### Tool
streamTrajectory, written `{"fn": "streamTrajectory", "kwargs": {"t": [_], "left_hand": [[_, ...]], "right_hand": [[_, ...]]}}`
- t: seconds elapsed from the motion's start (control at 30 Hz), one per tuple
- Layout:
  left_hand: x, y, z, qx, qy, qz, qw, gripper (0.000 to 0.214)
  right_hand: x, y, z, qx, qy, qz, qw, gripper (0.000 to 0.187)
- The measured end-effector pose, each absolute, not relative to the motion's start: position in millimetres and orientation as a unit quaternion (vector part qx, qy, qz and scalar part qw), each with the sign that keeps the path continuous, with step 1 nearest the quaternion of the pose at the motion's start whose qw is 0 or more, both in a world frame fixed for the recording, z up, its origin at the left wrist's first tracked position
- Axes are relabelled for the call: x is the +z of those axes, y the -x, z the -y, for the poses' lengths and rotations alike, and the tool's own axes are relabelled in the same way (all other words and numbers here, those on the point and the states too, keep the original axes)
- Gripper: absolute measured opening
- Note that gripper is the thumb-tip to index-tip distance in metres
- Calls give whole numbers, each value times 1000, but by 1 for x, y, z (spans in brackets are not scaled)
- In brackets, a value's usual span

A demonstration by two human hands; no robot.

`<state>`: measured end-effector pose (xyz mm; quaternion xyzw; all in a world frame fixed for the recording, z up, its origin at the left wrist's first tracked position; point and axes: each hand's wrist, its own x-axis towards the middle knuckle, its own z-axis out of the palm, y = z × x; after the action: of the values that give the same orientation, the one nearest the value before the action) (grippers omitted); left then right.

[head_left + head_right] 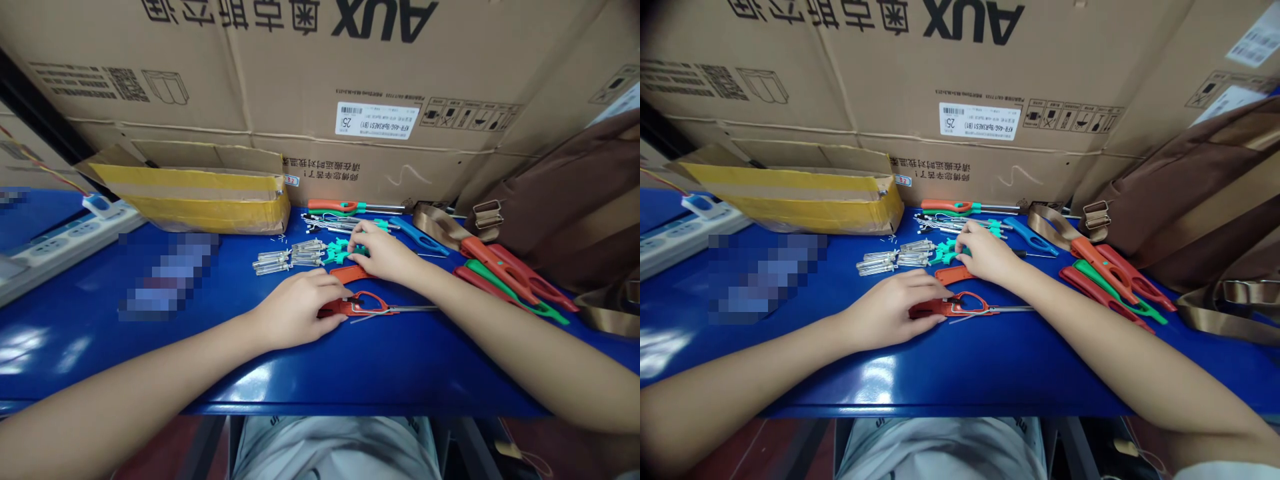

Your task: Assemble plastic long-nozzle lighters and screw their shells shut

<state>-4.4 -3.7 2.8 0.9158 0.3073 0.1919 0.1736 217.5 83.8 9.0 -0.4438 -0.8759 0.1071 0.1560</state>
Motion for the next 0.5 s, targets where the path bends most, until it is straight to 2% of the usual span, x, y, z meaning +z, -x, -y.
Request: {"fn": "streamTrajectory", "kwargs": {"t": [0.1, 0.2, 0.27, 0.4, 0.5], "left_hand": [[3, 4, 4, 221, -907, -316, 170, 35], [5, 5, 3, 312, -874, -340, 153, 24], [6, 5, 2, 372, -851, -351, 120, 21], [6, 5, 0, 391, -859, -319, 89, 38], [3, 2, 0, 401, -864, -283, 112, 27]], "right_hand": [[14, -224, -77, 113, 431, 875, 188, 4], [20, -233, -61, 152, 437, 851, 250, 9], [24, -237, -49, 227, 472, 807, 274, 14], [33, -241, -27, 449, 477, 706, 270, 36], [37, -241, -18, 553, 479, 640, 236, 48]]}}
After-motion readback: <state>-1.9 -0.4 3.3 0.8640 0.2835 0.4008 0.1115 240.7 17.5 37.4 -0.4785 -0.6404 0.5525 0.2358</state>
